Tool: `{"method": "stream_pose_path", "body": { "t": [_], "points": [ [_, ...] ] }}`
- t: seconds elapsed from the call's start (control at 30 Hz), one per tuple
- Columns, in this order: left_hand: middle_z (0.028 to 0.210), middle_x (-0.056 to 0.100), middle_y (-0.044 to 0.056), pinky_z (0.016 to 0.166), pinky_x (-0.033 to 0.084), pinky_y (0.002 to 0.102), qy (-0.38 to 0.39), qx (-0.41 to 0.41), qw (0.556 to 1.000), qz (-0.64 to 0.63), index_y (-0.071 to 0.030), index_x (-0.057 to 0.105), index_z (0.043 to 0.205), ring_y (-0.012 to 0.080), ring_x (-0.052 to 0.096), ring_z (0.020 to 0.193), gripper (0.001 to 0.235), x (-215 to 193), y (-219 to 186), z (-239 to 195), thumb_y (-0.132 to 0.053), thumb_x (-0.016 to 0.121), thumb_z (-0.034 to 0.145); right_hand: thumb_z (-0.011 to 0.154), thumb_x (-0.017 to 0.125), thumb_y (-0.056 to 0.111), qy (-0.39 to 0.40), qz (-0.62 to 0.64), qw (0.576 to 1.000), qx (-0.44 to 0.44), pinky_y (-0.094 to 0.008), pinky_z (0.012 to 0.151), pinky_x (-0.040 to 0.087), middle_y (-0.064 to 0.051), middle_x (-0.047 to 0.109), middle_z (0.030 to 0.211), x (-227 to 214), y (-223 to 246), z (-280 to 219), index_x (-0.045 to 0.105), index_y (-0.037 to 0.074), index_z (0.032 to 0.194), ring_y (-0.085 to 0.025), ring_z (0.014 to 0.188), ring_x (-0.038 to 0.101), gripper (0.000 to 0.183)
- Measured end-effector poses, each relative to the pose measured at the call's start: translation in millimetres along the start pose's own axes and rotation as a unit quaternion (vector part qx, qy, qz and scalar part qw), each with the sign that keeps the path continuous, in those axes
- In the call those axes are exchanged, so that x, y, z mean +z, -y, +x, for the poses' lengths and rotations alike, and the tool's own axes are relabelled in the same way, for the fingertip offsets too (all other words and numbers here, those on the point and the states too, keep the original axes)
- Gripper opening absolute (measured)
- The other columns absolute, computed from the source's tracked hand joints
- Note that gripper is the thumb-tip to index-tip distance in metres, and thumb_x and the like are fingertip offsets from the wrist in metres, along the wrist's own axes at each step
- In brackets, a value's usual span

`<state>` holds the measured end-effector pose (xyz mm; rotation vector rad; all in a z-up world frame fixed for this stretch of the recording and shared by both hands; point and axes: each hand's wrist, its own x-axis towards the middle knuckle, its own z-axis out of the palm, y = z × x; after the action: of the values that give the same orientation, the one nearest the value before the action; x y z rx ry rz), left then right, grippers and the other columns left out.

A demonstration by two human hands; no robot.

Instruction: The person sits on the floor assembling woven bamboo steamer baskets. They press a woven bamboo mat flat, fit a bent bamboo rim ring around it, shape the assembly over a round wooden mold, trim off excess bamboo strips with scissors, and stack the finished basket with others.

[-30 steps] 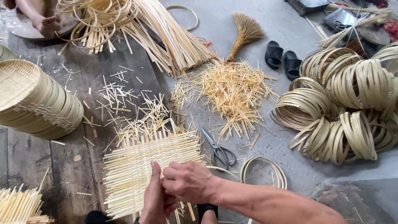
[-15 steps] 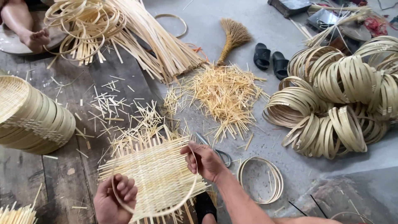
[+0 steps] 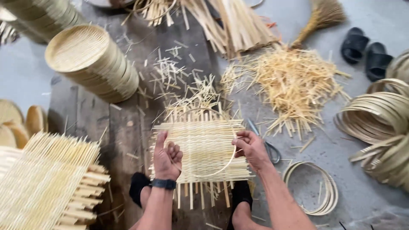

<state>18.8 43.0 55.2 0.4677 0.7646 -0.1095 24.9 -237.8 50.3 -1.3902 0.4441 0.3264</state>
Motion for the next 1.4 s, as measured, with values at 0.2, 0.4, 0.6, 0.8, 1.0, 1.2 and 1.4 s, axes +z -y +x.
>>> {"method": "stream_pose_path", "body": {
  "t": [0.2, 0.4, 0.6, 0.8, 1.0, 1.2, 1.4],
  "points": [
    [0.074, 0.064, 0.001, 0.048, 0.043, 0.029, -0.046, 0.212, 0.918, 0.333, -0.006, 0.074, 0.099, 0.0101, 0.051, 0.055, 0.021, -77.9, 22.0, 77.0, -0.016, 0.074, 0.081, 0.081, 0.079, 0.012, -0.111, -0.223, 0.968, -0.008, -0.032, 0.061, 0.056, -0.007, 0.075, 0.082, 4.1, -58.5, 34.5, 0.073, 0.003, 0.111, -0.015, 0.07, 0.067, 0.032],
    [0.082, 0.074, 0.015, 0.076, 0.055, 0.043, -0.111, 0.382, 0.616, 0.68, -0.006, 0.083, 0.078, 0.0327, 0.07, 0.079, 0.023, -106.2, 19.8, 91.1, -0.029, 0.085, 0.075, 0.079, 0.079, 0.016, -0.128, -0.411, 0.899, -0.078, -0.034, 0.073, 0.057, -0.008, 0.076, 0.083, 10.9, -79.6, 49.7, 0.077, 0.014, 0.117, -0.018, 0.074, 0.071, 0.038],
    [0.087, 0.077, 0.013, 0.081, 0.058, 0.04, -0.127, 0.269, 0.66, 0.69, -0.012, 0.082, 0.096, 0.0307, 0.075, 0.083, 0.022, -110.2, 30.1, 106.1, -0.026, 0.078, 0.079, 0.08, 0.078, 0.019, -0.154, -0.409, 0.89, -0.125, -0.036, 0.076, 0.056, -0.01, 0.077, 0.089, 8.3, -102.2, 51.2, 0.078, 0.018, 0.117, -0.022, 0.076, 0.073, 0.037],
    [0.089, 0.078, 0.013, 0.082, 0.057, 0.042, -0.159, 0.215, 0.639, 0.721, -0.013, 0.082, 0.092, 0.0319, 0.074, 0.087, 0.018, -100.4, 25.2, 110.3, -0.024, 0.081, 0.079, 0.083, 0.076, 0.024, -0.16, -0.413, 0.893, -0.085, -0.035, 0.076, 0.058, -0.012, 0.079, 0.086, 6.6, -91.1, 48.0, 0.08, 0.018, 0.112, -0.022, 0.078, 0.076, 0.03],
    [0.087, 0.078, 0.015, 0.084, 0.058, 0.039, -0.164, 0.207, 0.656, 0.707, -0.013, 0.083, 0.091, 0.0288, 0.075, 0.085, 0.019, -106.0, 21.2, 117.1, -0.02, 0.083, 0.074, 0.081, 0.079, 0.026, -0.165, -0.415, 0.888, -0.107, -0.035, 0.078, 0.059, -0.012, 0.079, 0.092, 1.3, -103.0, 54.4, 0.081, 0.012, 0.105, -0.023, 0.081, 0.077, 0.028],
    [0.082, 0.078, 0.01, 0.065, 0.066, 0.038, -0.153, 0.09, 0.78, 0.6, -0.004, 0.078, 0.087, 0.0195, 0.076, 0.07, 0.017, -94.0, 13.3, 99.9, -0.015, 0.083, 0.076, 0.082, 0.08, 0.026, -0.171, -0.434, 0.876, -0.121, -0.035, 0.082, 0.057, -0.012, 0.079, 0.093, 0.7, -104.2, 57.3, 0.081, 0.011, 0.104, -0.024, 0.085, 0.076, 0.027],
    [0.085, 0.08, 0.01, 0.071, 0.06, 0.033, -0.075, 0.171, 0.805, 0.562, -0.003, 0.079, 0.087, 0.0172, 0.073, 0.075, 0.021, -145.8, 26.9, 140.5, -0.011, 0.089, 0.07, 0.082, 0.08, 0.029, -0.17, -0.421, 0.889, -0.064, -0.036, 0.082, 0.057, -0.012, 0.079, 0.092, 3.1, -102.3, 56.8, 0.08, 0.013, 0.107, -0.025, 0.085, 0.076, 0.029]
  ]
}}
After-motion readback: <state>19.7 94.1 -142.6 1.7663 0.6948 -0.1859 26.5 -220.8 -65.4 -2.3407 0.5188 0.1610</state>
